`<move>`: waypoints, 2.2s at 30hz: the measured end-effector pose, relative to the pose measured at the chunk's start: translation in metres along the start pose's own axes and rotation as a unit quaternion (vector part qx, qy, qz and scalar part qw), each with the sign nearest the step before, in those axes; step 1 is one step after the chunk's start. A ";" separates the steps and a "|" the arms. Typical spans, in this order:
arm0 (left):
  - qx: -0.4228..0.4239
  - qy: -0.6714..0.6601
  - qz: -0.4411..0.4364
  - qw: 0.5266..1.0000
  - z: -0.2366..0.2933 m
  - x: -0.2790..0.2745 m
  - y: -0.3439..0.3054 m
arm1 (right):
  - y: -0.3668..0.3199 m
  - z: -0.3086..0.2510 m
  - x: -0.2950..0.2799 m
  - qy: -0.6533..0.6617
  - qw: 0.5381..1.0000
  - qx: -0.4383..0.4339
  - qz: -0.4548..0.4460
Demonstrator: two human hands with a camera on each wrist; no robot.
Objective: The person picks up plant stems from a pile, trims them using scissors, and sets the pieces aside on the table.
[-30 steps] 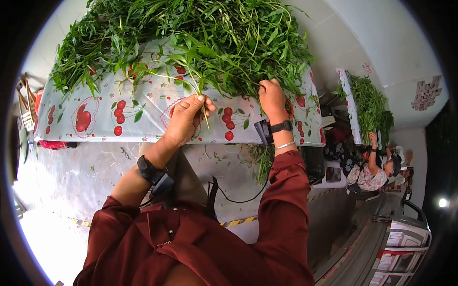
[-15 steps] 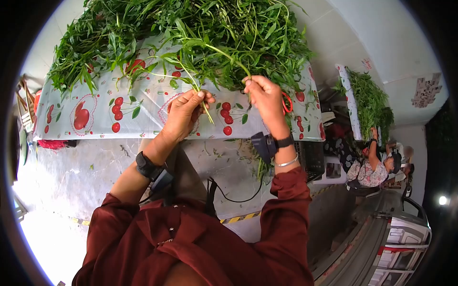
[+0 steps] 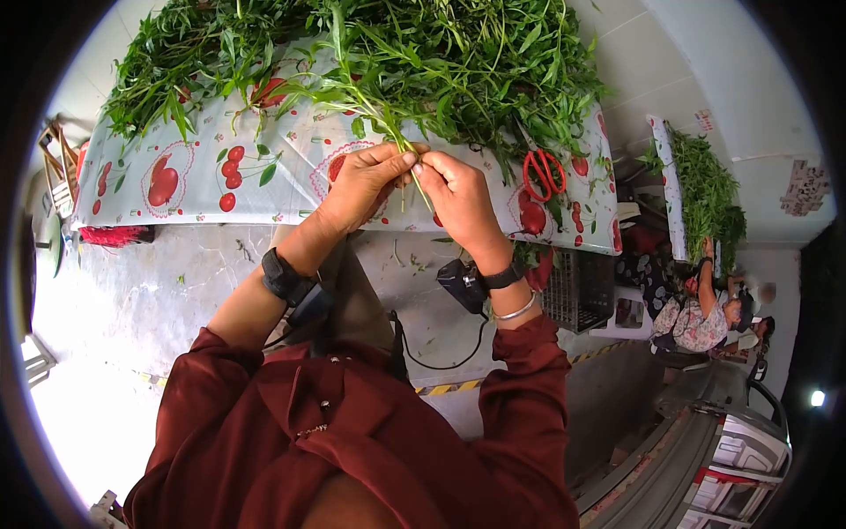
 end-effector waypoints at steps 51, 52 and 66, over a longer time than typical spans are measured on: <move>0.021 -0.021 0.069 0.997 0.010 0.001 -0.007 | -0.030 0.109 -0.160 -0.405 0.890 0.199 0.062; 0.022 -0.028 0.068 0.997 0.009 0.002 -0.006 | -0.036 0.120 -0.164 -0.328 0.924 0.180 0.079; -0.018 -0.056 0.092 0.994 0.009 0.002 -0.006 | -0.115 0.041 -0.064 0.069 0.981 0.118 0.134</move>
Point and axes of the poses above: each hand's wrist, its own y-axis towards the middle knuckle, its own x-axis out of the palm, z = x × y, the point moved 5 cm from there along y, towards the middle knuckle, and after that the axes turned 6 degrees about -x, right-handed, at the moved point
